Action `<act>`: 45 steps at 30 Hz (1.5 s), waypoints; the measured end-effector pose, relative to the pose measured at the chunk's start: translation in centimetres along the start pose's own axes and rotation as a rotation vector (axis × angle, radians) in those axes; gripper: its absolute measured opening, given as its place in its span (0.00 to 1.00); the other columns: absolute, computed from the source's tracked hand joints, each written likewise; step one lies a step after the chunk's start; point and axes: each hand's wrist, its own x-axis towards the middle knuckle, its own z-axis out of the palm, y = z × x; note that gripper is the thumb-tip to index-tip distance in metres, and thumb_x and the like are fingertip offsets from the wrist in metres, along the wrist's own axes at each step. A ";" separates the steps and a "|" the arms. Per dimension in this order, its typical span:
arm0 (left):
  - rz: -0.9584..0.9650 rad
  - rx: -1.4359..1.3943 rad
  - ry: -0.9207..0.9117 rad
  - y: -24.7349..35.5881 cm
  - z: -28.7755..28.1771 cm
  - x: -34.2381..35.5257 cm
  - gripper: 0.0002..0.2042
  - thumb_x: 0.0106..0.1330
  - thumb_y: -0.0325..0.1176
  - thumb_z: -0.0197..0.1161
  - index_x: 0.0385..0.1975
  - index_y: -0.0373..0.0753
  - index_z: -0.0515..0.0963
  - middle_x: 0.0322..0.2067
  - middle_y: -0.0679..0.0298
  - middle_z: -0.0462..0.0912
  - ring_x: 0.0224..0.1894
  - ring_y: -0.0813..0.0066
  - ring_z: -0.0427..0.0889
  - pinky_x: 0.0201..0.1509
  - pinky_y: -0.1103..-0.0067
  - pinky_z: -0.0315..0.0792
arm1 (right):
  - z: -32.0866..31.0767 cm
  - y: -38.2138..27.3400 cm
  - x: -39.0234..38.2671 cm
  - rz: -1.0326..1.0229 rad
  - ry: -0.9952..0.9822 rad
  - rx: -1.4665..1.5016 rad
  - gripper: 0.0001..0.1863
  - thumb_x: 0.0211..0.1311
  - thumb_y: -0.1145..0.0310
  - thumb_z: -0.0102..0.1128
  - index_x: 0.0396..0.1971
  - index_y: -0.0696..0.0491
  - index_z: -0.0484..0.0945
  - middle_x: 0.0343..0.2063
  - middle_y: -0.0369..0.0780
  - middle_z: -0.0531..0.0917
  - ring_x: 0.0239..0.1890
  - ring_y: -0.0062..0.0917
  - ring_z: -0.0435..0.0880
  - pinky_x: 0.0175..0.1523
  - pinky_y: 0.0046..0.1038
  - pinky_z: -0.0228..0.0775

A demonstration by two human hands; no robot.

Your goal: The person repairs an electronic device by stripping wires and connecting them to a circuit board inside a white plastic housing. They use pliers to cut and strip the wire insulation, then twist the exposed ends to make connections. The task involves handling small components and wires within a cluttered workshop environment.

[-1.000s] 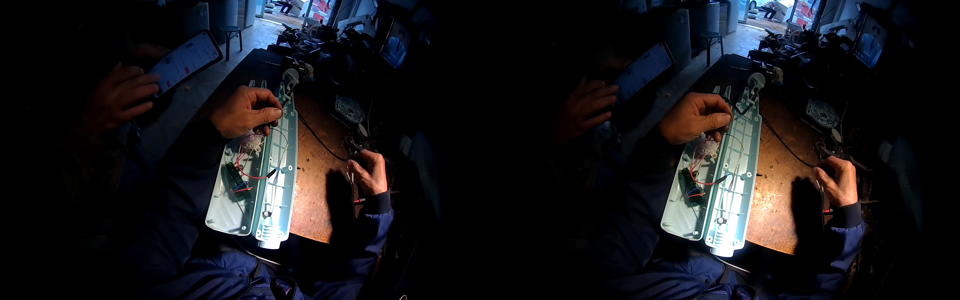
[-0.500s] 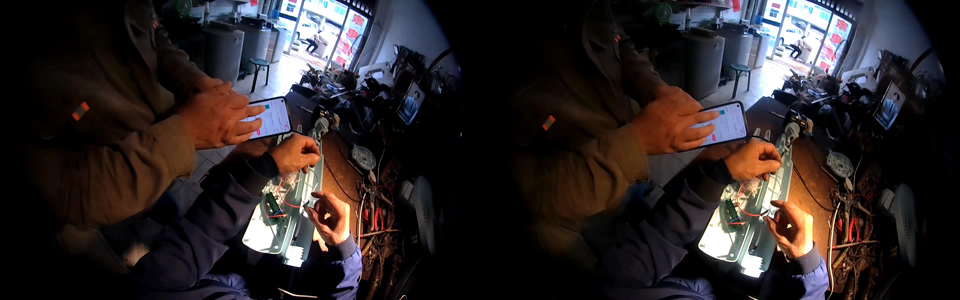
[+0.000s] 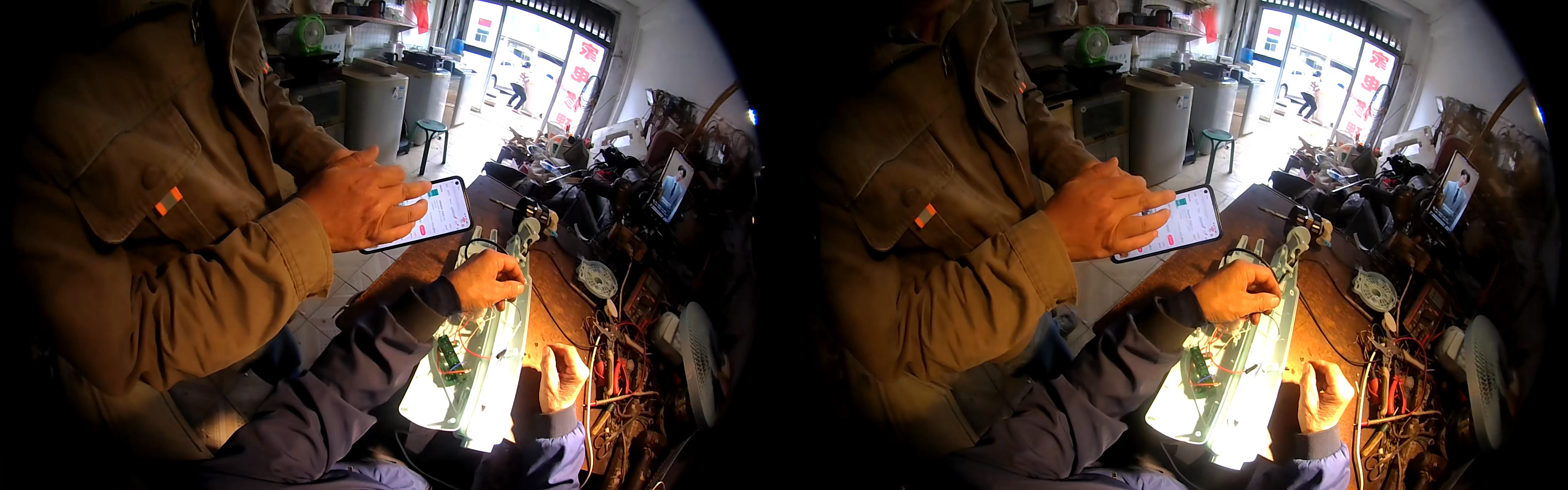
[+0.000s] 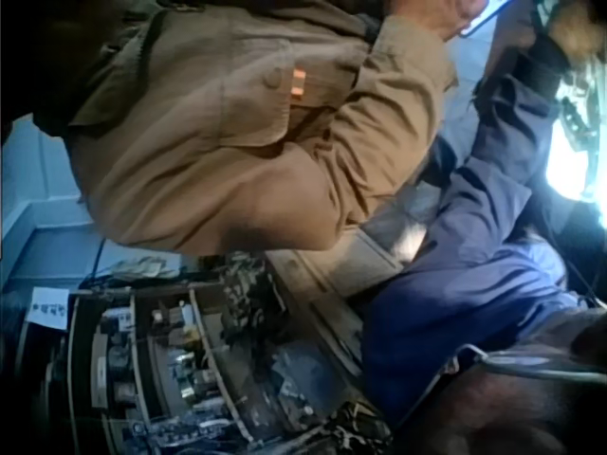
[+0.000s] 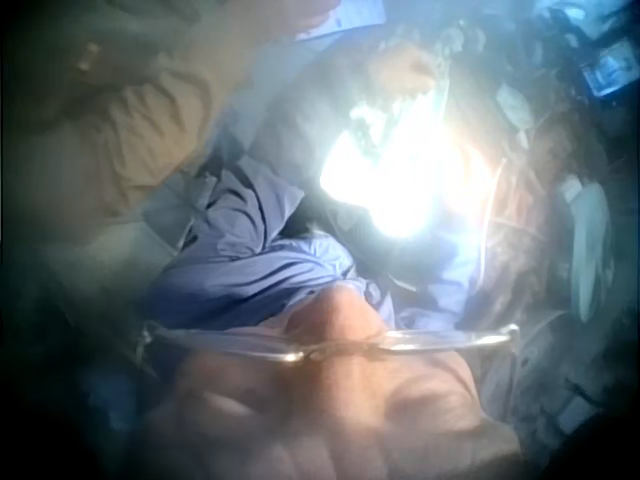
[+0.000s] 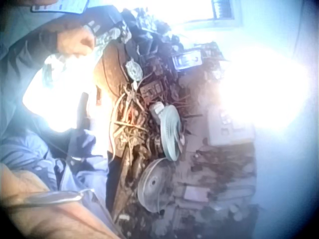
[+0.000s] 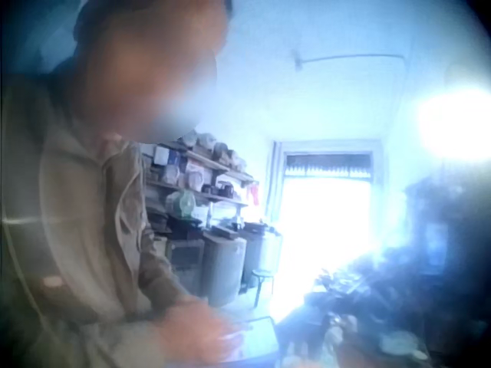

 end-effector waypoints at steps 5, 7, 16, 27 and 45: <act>-0.028 0.016 0.009 0.1 0.2 -0.1 0.09 0.74 0.30 0.65 0.42 0.29 0.80 0.33 0.64 0.85 0.28 0.80 0.85 0.32 0.82 0.79 | -0.3 -1.5 -0.6 -0.047 -0.035 -0.111 0.02 0.65 0.81 0.68 0.34 0.60 0.83 0.23 0.38 0.82 0.24 0.16 0.79 0.31 0.20 0.71; -0.029 0.032 0.014 0.1 0.2 -0.3 0.09 0.74 0.30 0.65 0.42 0.29 0.80 0.33 0.64 0.85 0.28 0.81 0.85 0.32 0.82 0.79 | 0.0 -1.7 -0.7 -0.137 -0.046 -0.175 0.03 0.64 0.82 0.68 0.34 0.60 0.83 0.23 0.40 0.82 0.23 0.19 0.80 0.31 0.21 0.72; 0.045 0.251 0.025 1.0 0.0 0.2 0.10 0.71 0.32 0.65 0.41 0.29 0.82 0.29 0.63 0.85 0.26 0.80 0.83 0.30 0.79 0.78 | -0.5 -2.7 -0.2 -0.185 -0.081 -0.223 0.03 0.63 0.78 0.70 0.35 0.59 0.85 0.25 0.46 0.86 0.25 0.33 0.87 0.33 0.29 0.79; -0.082 0.034 0.103 1.8 -0.1 -1.2 0.06 0.74 0.28 0.65 0.42 0.32 0.81 0.32 0.64 0.84 0.28 0.81 0.82 0.35 0.84 0.78 | -9.4 -6.7 -2.9 -0.277 -0.421 -0.565 0.12 0.54 0.72 0.78 0.35 0.55 0.83 0.27 0.43 0.82 0.28 0.41 0.85 0.33 0.35 0.79; -0.069 0.047 0.073 1.2 -0.8 -1.0 0.07 0.75 0.30 0.65 0.43 0.32 0.82 0.31 0.65 0.84 0.29 0.82 0.83 0.34 0.84 0.78 | -15.2 2.2 6.5 0.190 -0.364 -1.272 0.19 0.54 0.57 0.75 0.34 0.58 0.86 0.38 0.53 0.83 0.46 0.49 0.83 0.49 0.48 0.78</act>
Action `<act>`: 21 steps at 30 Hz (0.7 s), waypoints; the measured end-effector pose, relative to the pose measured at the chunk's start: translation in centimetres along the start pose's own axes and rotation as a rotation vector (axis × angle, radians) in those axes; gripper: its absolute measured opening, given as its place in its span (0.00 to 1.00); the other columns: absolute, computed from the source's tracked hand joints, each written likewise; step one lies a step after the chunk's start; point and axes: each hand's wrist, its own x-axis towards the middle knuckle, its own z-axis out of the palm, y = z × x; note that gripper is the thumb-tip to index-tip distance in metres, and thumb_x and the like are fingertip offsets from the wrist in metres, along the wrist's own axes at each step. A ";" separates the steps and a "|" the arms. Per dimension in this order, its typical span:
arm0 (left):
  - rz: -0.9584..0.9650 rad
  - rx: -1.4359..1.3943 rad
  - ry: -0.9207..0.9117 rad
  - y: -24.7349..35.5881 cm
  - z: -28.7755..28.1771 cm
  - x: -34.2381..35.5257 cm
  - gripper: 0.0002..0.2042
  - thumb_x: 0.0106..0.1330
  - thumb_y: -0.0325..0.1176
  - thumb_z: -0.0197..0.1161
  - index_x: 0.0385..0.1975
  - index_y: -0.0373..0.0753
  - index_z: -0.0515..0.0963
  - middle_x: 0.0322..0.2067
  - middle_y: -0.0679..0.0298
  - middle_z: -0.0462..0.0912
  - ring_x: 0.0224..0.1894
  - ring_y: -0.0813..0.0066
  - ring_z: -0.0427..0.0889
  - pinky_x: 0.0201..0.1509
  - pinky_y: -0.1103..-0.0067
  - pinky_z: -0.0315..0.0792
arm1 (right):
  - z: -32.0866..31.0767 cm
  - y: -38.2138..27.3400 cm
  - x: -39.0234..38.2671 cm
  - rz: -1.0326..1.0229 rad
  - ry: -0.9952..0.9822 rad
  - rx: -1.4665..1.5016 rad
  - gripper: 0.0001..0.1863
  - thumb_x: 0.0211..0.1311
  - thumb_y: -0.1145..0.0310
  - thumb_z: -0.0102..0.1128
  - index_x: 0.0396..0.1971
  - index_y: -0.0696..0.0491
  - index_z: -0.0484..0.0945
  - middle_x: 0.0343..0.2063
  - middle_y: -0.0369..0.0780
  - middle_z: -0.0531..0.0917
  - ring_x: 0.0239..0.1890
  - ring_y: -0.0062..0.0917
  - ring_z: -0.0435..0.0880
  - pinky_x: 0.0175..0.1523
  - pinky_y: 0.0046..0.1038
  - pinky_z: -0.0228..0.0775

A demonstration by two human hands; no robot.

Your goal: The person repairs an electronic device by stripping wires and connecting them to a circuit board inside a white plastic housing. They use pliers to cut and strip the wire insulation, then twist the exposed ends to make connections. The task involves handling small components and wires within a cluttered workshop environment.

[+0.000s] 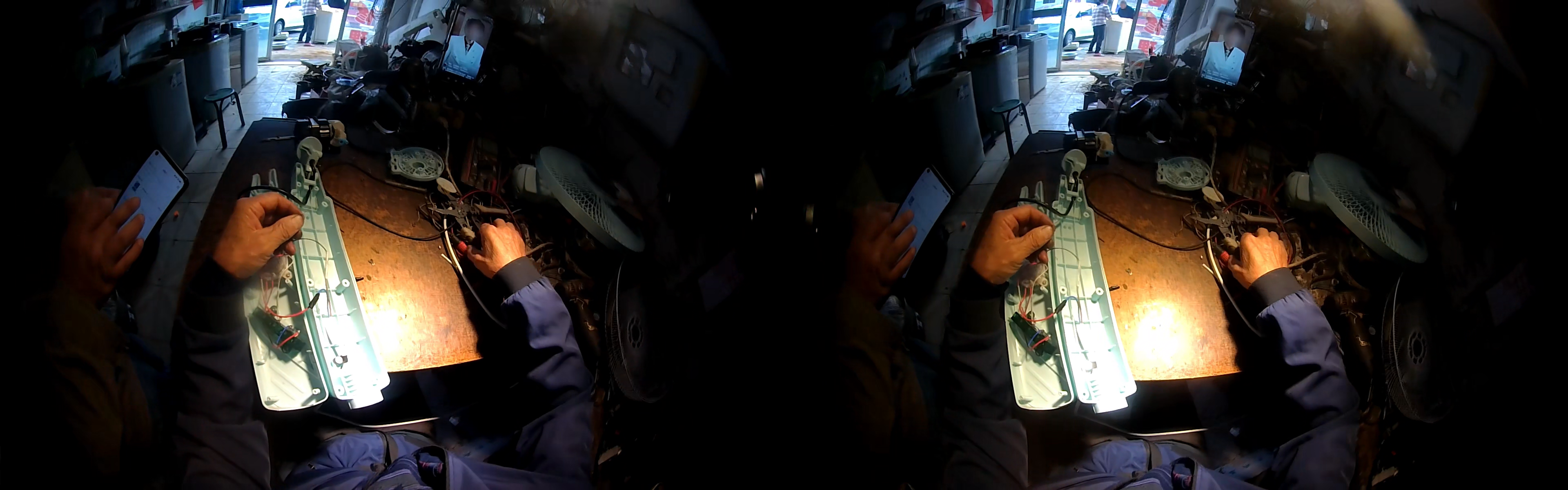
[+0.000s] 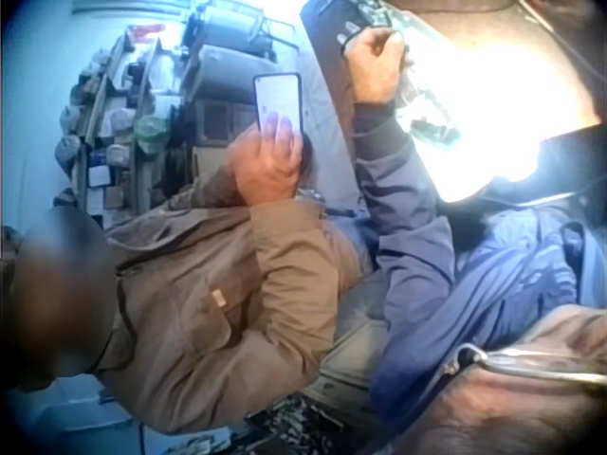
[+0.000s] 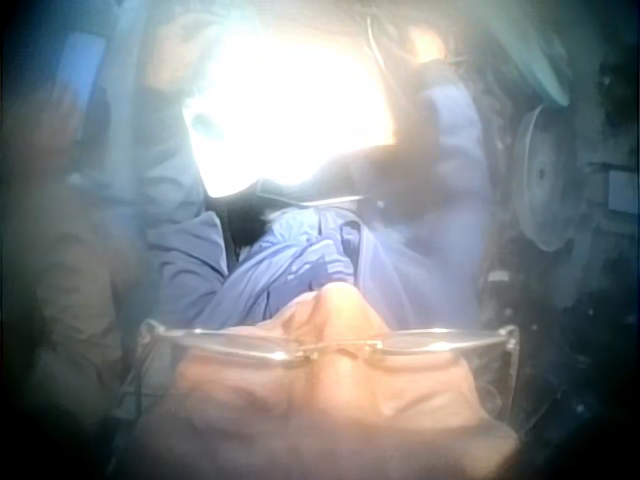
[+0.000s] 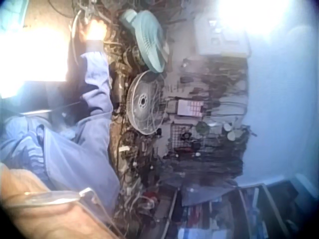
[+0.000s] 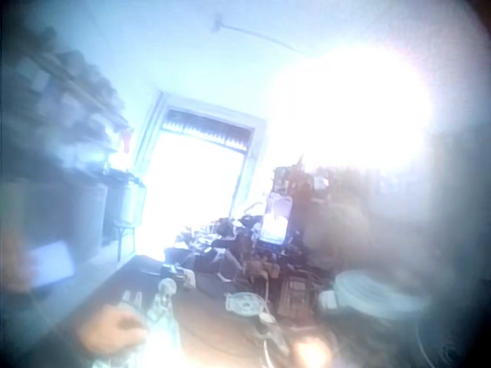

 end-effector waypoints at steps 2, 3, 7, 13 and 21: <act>-0.011 0.011 0.009 0.5 0.1 -0.2 0.07 0.75 0.29 0.65 0.42 0.30 0.81 0.31 0.63 0.84 0.29 0.80 0.83 0.36 0.82 0.80 | -0.1 -0.7 0.0 -0.041 0.001 -0.065 0.20 0.56 0.57 0.74 0.35 0.61 0.84 0.37 0.53 0.83 0.45 0.49 0.83 0.49 0.47 0.79; -0.018 0.008 0.012 0.5 0.2 -0.3 0.07 0.75 0.29 0.65 0.42 0.30 0.81 0.31 0.63 0.84 0.29 0.80 0.83 0.35 0.82 0.79 | 0.0 -1.0 0.0 -0.062 0.001 -0.096 0.21 0.57 0.57 0.73 0.36 0.62 0.83 0.37 0.53 0.83 0.45 0.49 0.83 0.49 0.47 0.79; 0.017 -0.007 0.013 0.1 0.1 -0.3 0.08 0.74 0.30 0.65 0.42 0.30 0.82 0.31 0.63 0.84 0.29 0.80 0.83 0.35 0.82 0.78 | 0.8 -0.3 0.6 0.051 0.144 -0.073 0.18 0.60 0.63 0.65 0.35 0.65 0.78 0.34 0.56 0.85 0.40 0.51 0.86 0.45 0.48 0.80; -0.001 0.030 0.087 0.0 -1.9 -2.3 0.08 0.74 0.31 0.65 0.43 0.31 0.82 0.31 0.65 0.84 0.28 0.81 0.83 0.33 0.83 0.77 | -2.7 -0.2 2.4 -0.012 0.173 0.007 0.15 0.62 0.65 0.59 0.38 0.63 0.75 0.34 0.57 0.86 0.35 0.52 0.88 0.41 0.48 0.80; 0.013 0.063 0.005 0.1 -1.0 0.4 0.15 0.74 0.33 0.66 0.53 0.30 0.79 0.41 0.59 0.86 0.37 0.76 0.85 0.40 0.80 0.79 | -10.9 0.8 -7.3 0.084 0.619 0.918 0.07 0.66 0.68 0.54 0.39 0.55 0.74 0.21 0.30 0.72 0.22 0.13 0.68 0.28 0.22 0.62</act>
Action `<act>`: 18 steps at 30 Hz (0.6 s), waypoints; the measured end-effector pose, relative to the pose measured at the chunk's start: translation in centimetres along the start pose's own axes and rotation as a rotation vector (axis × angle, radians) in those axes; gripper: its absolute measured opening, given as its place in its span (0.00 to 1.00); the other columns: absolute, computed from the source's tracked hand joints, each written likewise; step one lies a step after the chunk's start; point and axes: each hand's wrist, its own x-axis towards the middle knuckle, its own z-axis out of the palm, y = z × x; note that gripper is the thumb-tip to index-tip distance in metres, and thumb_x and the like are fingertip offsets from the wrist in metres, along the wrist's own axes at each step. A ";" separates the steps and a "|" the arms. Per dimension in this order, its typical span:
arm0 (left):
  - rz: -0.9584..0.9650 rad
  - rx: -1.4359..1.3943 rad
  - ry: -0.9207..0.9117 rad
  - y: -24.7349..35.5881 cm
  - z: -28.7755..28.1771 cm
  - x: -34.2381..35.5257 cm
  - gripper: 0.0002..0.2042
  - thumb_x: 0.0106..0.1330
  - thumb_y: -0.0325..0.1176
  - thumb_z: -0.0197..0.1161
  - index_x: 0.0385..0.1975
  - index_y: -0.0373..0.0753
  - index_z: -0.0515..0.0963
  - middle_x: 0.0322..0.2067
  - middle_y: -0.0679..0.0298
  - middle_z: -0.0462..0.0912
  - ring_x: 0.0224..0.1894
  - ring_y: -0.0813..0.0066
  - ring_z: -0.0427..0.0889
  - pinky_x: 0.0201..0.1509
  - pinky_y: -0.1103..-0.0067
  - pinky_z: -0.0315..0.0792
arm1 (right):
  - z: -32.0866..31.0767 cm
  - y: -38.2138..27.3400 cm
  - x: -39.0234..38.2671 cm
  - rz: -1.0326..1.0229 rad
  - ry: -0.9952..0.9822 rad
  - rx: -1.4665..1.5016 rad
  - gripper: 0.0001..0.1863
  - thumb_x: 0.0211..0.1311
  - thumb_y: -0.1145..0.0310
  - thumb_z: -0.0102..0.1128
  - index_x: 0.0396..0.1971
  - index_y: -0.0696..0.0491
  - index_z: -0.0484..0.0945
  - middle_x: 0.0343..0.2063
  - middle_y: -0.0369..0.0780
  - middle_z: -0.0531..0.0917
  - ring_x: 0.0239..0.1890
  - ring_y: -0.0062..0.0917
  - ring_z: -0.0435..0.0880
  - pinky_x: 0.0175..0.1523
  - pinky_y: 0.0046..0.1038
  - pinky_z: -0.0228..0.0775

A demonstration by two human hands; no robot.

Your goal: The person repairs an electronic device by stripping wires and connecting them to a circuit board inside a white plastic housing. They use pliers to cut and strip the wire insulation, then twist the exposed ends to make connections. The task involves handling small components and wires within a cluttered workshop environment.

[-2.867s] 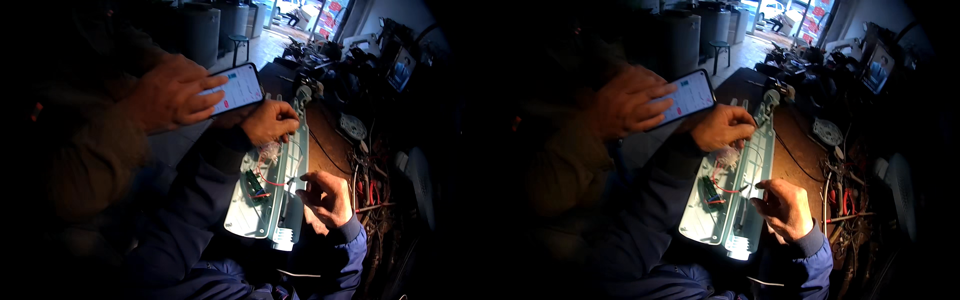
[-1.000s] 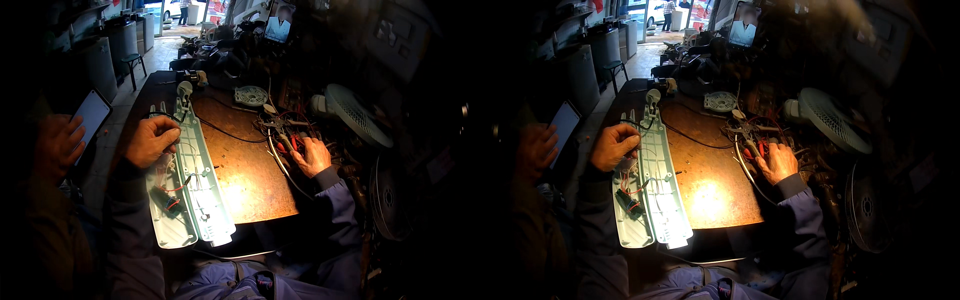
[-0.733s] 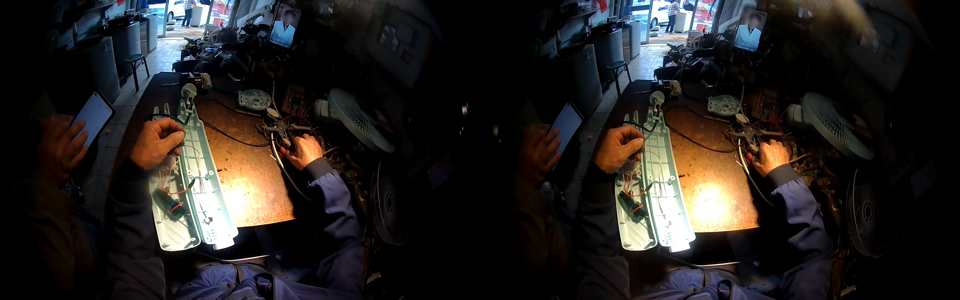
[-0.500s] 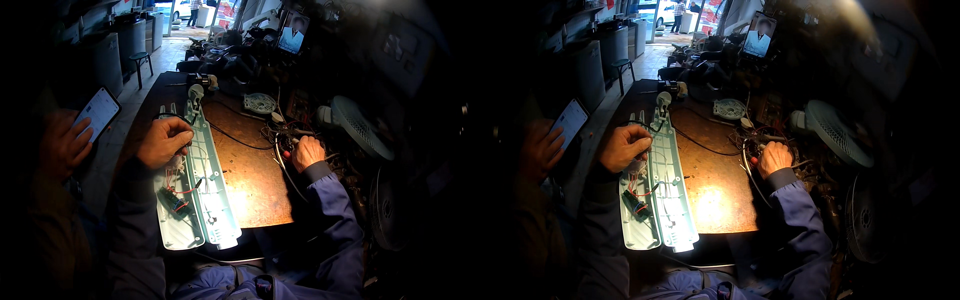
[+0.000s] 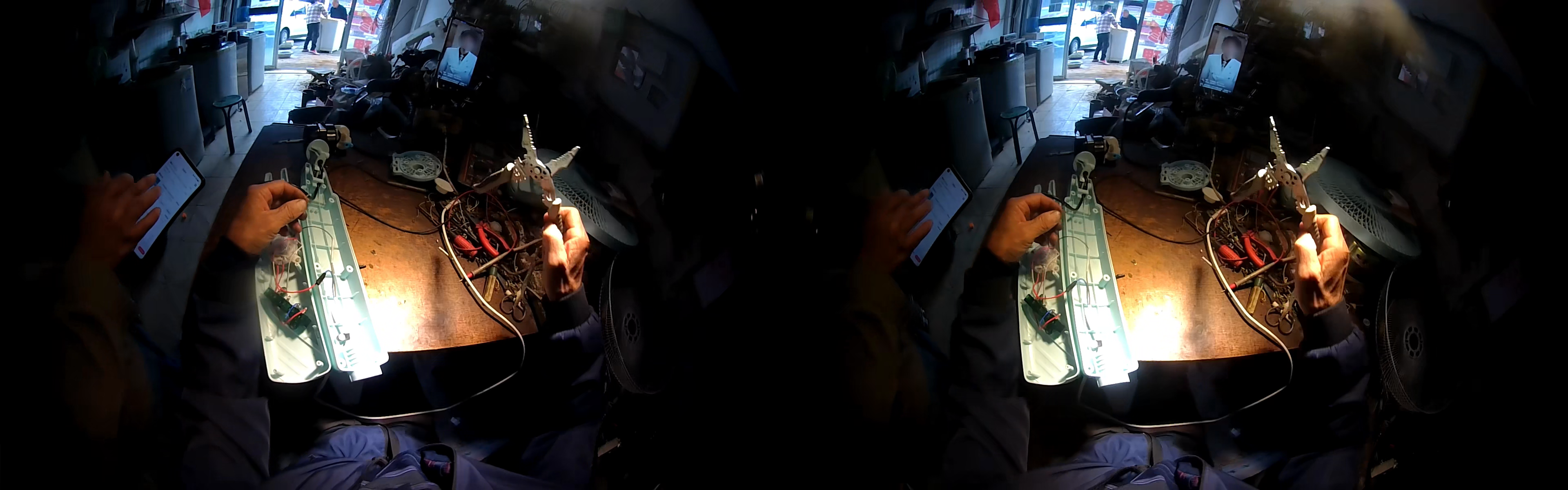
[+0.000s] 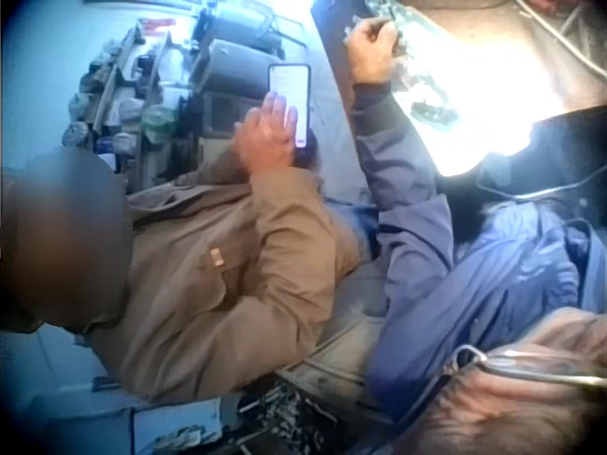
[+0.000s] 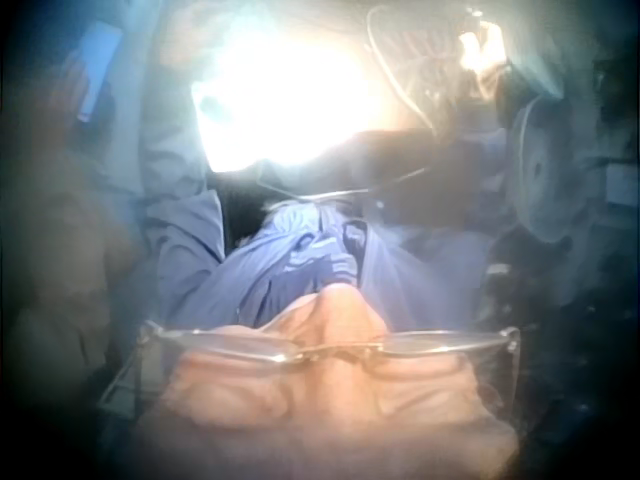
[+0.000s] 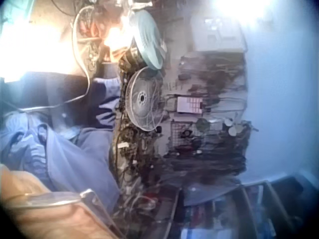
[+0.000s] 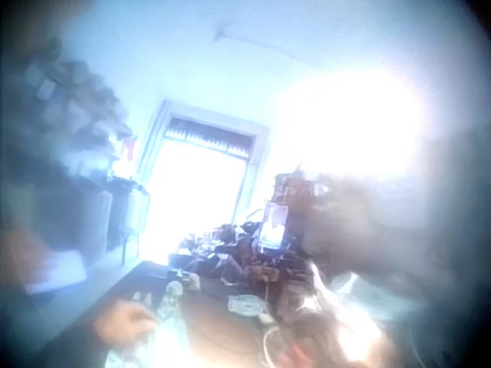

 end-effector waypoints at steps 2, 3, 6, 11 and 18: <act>0.045 0.031 0.052 -0.1 -0.4 0.0 0.19 0.73 0.35 0.67 0.58 0.30 0.78 0.48 0.56 0.86 0.46 0.73 0.86 0.47 0.78 0.81 | -1.2 -3.0 -2.8 0.072 -0.068 0.108 0.06 0.67 0.68 0.56 0.36 0.56 0.75 0.22 0.27 0.71 0.23 0.10 0.66 0.27 0.18 0.60; 0.082 0.034 0.134 -0.2 -0.8 -1.0 0.26 0.71 0.36 0.69 0.65 0.30 0.73 0.58 0.52 0.82 0.59 0.64 0.82 0.62 0.71 0.77 | -1.8 -4.5 -4.9 0.222 -0.101 0.278 0.06 0.69 0.68 0.56 0.35 0.55 0.75 0.21 0.26 0.70 0.20 0.09 0.64 0.24 0.16 0.57; 0.362 0.166 0.311 4.0 -0.9 -9.5 0.27 0.72 0.34 0.65 0.69 0.31 0.69 0.66 0.52 0.75 0.66 0.65 0.75 0.67 0.71 0.71 | -2.2 -5.6 -11.3 0.398 -0.240 0.585 0.17 0.69 0.58 0.63 0.39 0.59 0.78 0.20 0.28 0.73 0.18 0.09 0.65 0.24 0.16 0.56; 0.601 0.289 0.109 6.6 6.7 -23.2 0.33 0.58 0.51 0.81 0.53 0.30 0.79 0.50 0.45 0.85 0.48 0.58 0.86 0.53 0.68 0.80 | -1.5 -7.0 -19.3 0.522 -0.737 0.759 0.06 0.69 0.73 0.66 0.37 0.61 0.82 0.26 0.33 0.83 0.24 0.13 0.76 0.32 0.18 0.68; 0.394 0.052 0.106 0.7 17.9 -29.3 0.35 0.71 0.56 0.68 0.61 0.27 0.73 0.57 0.39 0.79 0.57 0.45 0.81 0.59 0.59 0.76 | 5.8 -9.6 -25.4 0.340 -0.874 1.088 0.07 0.73 0.72 0.65 0.41 0.61 0.78 0.33 0.36 0.77 0.30 0.17 0.71 0.38 0.23 0.65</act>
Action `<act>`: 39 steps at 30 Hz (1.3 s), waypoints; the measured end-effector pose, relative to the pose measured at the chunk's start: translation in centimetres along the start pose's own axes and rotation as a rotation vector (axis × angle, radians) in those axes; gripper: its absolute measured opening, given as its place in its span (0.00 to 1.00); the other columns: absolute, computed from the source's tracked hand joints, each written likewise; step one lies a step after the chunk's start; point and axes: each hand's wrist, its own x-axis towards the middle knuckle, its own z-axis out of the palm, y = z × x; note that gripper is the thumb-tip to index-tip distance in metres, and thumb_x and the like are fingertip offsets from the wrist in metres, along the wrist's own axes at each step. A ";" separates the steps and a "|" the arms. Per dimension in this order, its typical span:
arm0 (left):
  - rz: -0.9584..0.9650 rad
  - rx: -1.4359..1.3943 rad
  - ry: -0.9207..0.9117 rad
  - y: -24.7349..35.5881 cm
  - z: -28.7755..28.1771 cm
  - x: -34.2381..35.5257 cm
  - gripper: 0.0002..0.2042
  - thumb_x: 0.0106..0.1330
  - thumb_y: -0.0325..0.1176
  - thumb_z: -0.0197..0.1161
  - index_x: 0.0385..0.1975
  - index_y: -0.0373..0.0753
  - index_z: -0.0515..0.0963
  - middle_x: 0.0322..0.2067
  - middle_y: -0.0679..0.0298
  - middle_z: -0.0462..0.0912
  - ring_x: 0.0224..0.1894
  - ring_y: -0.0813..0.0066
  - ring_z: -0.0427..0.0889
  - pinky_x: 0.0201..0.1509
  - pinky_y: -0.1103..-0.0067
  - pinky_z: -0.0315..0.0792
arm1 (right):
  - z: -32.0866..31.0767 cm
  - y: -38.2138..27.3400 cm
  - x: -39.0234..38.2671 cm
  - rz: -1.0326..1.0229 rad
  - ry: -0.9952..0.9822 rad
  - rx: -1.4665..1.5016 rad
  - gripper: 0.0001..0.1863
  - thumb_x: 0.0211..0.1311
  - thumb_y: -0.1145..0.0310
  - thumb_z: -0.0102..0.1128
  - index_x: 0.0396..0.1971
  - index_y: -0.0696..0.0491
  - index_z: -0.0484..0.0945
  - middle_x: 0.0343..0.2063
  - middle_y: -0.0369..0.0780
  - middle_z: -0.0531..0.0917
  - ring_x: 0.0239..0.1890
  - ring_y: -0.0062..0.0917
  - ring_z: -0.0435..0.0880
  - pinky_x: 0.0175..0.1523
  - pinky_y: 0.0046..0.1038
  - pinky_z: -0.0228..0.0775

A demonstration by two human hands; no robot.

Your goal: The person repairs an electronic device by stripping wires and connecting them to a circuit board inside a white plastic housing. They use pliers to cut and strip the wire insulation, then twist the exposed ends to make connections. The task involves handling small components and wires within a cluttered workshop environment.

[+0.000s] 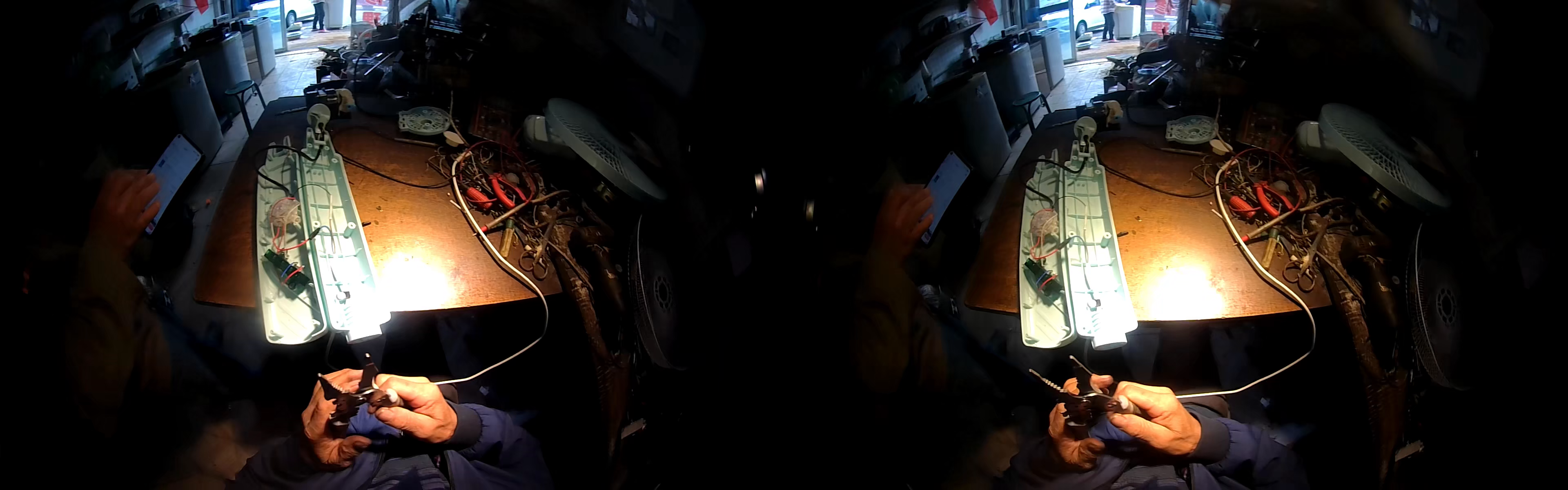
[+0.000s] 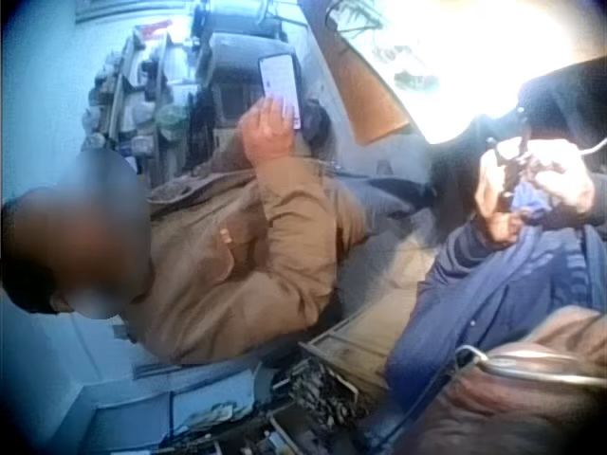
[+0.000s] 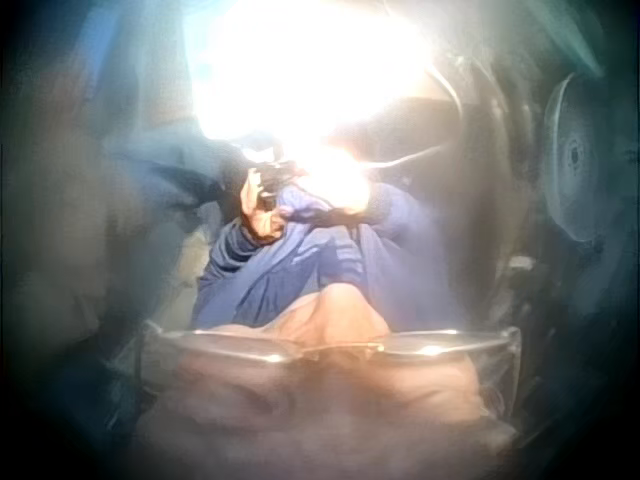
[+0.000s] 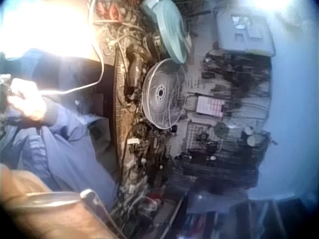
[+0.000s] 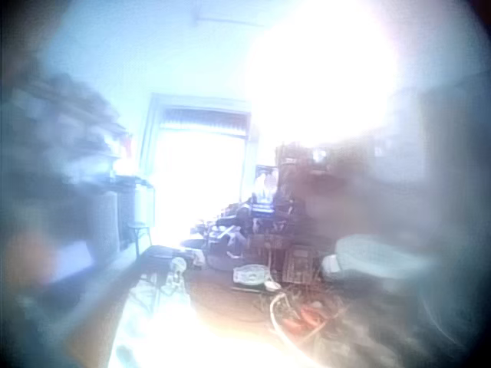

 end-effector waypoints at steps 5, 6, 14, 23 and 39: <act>0.079 0.104 0.076 0.4 1.1 1.8 0.32 0.76 0.58 0.59 0.60 0.30 0.74 0.55 0.42 0.80 0.56 0.44 0.80 0.57 0.57 0.77 | 1.5 1.0 -0.1 -0.062 -0.061 0.066 0.19 0.75 0.68 0.61 0.60 0.62 0.76 0.57 0.45 0.77 0.60 0.30 0.75 0.66 0.31 0.66; 0.060 0.200 0.133 0.1 1.6 1.4 0.30 0.77 0.56 0.57 0.60 0.31 0.74 0.55 0.42 0.80 0.56 0.44 0.80 0.56 0.57 0.78 | 1.6 1.5 -0.4 -0.028 -0.079 0.146 0.21 0.75 0.68 0.61 0.62 0.62 0.75 0.61 0.45 0.74 0.62 0.30 0.74 0.68 0.32 0.65; 0.209 0.315 0.349 -2.1 2.2 0.6 0.28 0.76 0.56 0.55 0.55 0.33 0.73 0.50 0.45 0.78 0.51 0.51 0.77 0.50 0.62 0.75 | 1.7 3.9 -1.2 0.146 -0.233 0.472 0.37 0.74 0.58 0.58 0.75 0.62 0.60 0.72 0.48 0.67 0.74 0.36 0.64 0.78 0.35 0.50; 0.185 0.635 0.281 0.4 -4.8 5.1 0.13 0.67 0.35 0.67 0.46 0.34 0.82 0.46 0.51 0.84 0.47 0.55 0.82 0.50 0.67 0.80 | -2.3 3.0 -3.0 0.222 0.429 0.256 0.16 0.65 0.73 0.65 0.49 0.62 0.78 0.33 0.37 0.82 0.34 0.18 0.81 0.42 0.23 0.73; 0.130 0.691 0.017 -3.2 -9.1 6.7 0.16 0.43 0.25 0.82 0.34 0.40 0.87 0.47 0.56 0.87 0.54 0.52 0.83 0.55 0.64 0.78 | -1.2 1.4 4.0 0.053 0.682 -0.509 0.16 0.58 0.83 0.67 0.47 0.63 0.79 0.35 0.45 0.87 0.33 0.25 0.88 0.43 0.26 0.80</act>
